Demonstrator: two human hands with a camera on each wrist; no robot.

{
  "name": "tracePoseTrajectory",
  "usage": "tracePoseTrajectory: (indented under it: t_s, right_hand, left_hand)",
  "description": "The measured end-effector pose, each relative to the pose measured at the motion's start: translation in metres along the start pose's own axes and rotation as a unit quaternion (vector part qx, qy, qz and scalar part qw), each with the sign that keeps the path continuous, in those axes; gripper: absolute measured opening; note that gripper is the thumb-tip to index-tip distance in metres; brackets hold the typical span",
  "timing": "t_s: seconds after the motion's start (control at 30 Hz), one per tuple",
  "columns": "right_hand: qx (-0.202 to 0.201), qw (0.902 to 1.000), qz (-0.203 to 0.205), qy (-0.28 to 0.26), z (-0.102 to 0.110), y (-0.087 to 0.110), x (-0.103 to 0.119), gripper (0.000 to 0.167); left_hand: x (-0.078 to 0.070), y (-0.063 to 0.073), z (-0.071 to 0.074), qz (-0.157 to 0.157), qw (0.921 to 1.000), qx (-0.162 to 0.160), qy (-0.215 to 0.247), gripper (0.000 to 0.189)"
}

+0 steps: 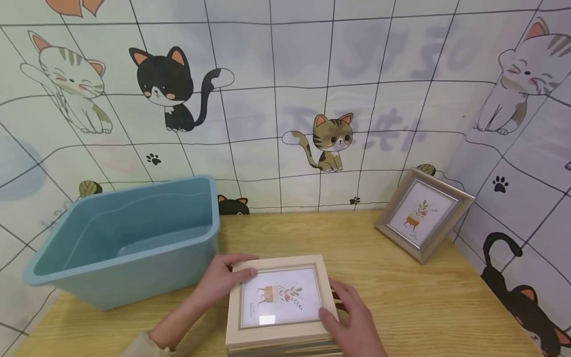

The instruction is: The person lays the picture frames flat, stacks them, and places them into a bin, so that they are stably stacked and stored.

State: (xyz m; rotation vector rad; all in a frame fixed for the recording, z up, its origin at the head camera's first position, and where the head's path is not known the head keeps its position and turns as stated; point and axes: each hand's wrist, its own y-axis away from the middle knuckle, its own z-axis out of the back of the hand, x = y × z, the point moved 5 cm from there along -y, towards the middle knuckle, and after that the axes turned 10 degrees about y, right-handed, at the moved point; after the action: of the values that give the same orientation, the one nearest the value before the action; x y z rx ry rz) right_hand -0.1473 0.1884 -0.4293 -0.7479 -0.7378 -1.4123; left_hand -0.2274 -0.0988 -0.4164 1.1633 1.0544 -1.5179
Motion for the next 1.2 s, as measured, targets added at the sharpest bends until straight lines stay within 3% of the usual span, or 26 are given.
tracePoseTrajectory:
  t_s: [0.53,0.67,0.77,0.83,0.97,1.1,1.2]
  right_hand:
    - [0.034,0.9988,-0.033,-0.013,0.003,-0.002,-0.004,0.057]
    - [0.023,0.9996,-0.013,-0.014,0.007,-0.003,-0.001,0.055]
    - [-0.008,0.999,0.043,0.008,0.017,-0.005,0.001,0.053]
    - [-0.036,0.9955,0.079,0.038,0.031,-0.01,0.0,0.053]
    - [-0.106,0.9795,0.136,0.104,0.072,-0.029,-0.005,0.057]
    - [-0.162,0.9645,0.152,0.143,0.122,-0.056,-0.018,0.06]
    - [-0.192,0.9628,0.134,0.135,0.161,-0.077,-0.029,0.06]
  left_hand:
    - [0.001,0.001,-0.001,0.007,0.9999,-0.013,-0.003,0.03]
    - [0.002,0.002,-0.001,0.011,0.9999,-0.012,0.005,0.031]
    - [0.004,0.002,-0.001,0.008,0.9998,-0.012,0.01,0.032]
    - [0.005,0.002,-0.002,0.006,0.9998,-0.009,0.015,0.032]
    - [0.008,0.001,-0.004,0.005,0.9997,-0.004,0.025,0.033]
    - [0.008,0.002,-0.003,0.008,0.9993,-0.007,0.035,0.033]
    - [0.007,0.002,-0.002,0.011,0.9992,-0.009,0.037,0.033]
